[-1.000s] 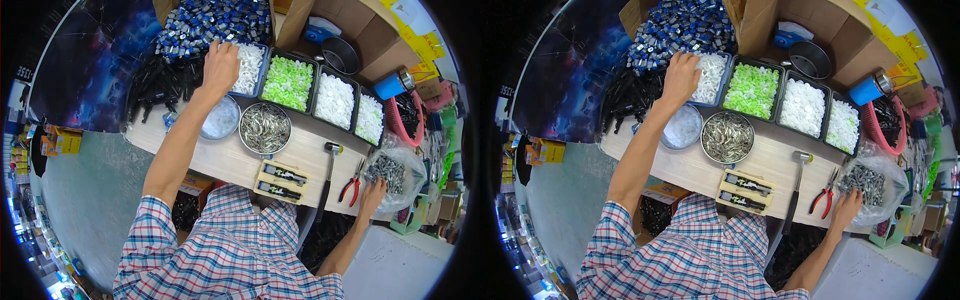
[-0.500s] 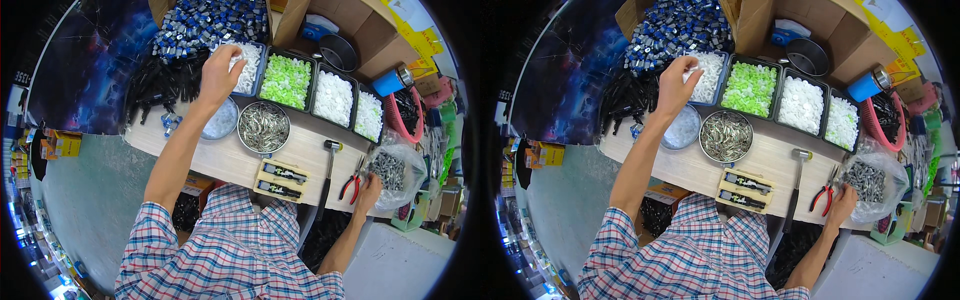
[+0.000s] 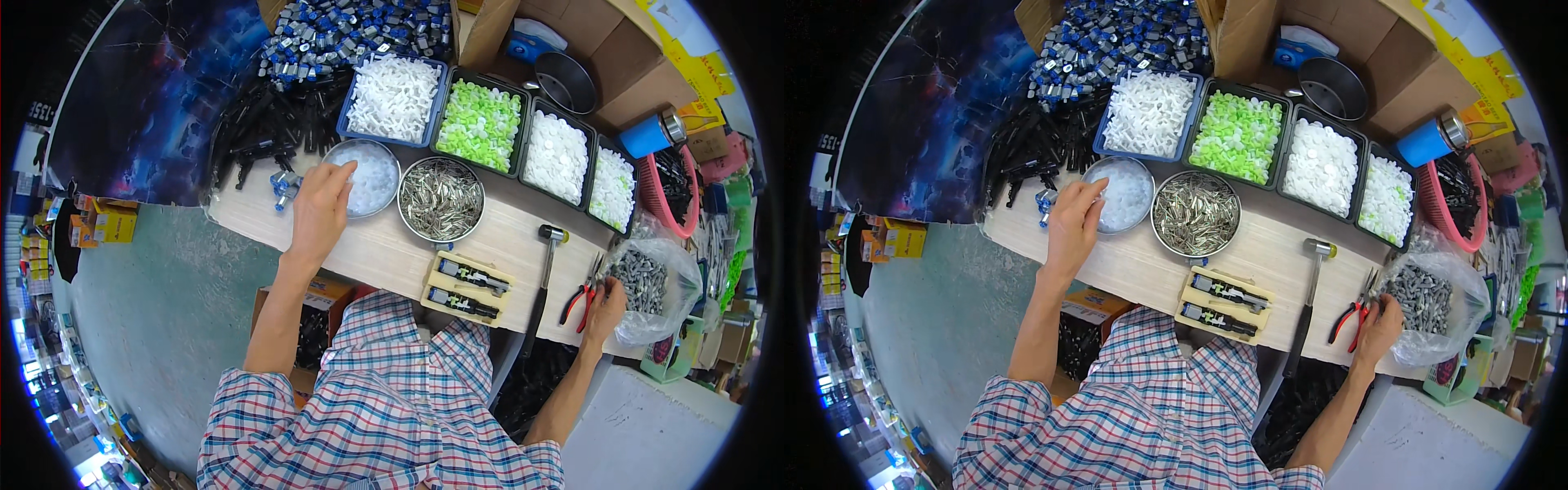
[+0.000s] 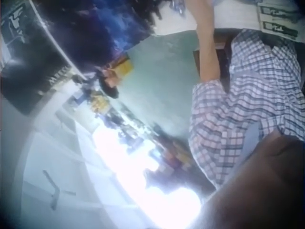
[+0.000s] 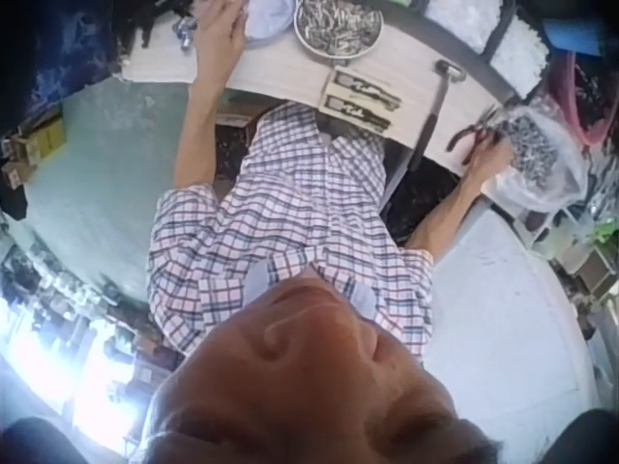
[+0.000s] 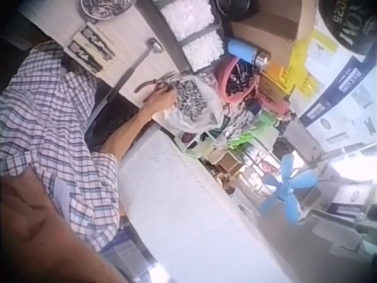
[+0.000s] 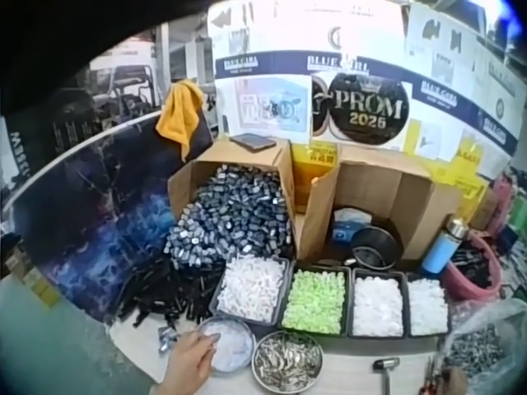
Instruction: Manually assembling small parts using a jig, hammer, and pliers at a workstation.
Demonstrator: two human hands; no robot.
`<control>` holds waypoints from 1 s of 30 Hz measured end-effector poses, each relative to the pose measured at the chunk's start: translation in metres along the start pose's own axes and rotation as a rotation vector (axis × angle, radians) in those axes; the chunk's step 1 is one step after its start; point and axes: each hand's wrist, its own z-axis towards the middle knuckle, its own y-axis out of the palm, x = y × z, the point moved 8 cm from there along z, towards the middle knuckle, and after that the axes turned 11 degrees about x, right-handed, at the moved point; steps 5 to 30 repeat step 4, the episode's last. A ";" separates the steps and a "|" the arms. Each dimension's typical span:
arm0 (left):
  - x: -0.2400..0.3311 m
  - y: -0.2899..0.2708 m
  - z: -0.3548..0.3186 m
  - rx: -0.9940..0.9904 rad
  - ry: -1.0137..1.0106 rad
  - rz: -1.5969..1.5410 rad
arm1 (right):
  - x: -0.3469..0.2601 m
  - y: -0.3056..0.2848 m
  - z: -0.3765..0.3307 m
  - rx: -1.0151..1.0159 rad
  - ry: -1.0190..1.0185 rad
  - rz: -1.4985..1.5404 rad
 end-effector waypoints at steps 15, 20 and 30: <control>0.002 -0.004 -0.011 -0.011 0.041 0.042 | -0.002 -0.006 0.000 0.065 -0.037 0.023; 0.002 -0.004 -0.011 -0.011 0.041 0.042 | -0.002 -0.006 0.000 0.065 -0.037 0.023; 0.002 -0.004 -0.011 -0.011 0.041 0.042 | -0.002 -0.006 0.000 0.065 -0.037 0.023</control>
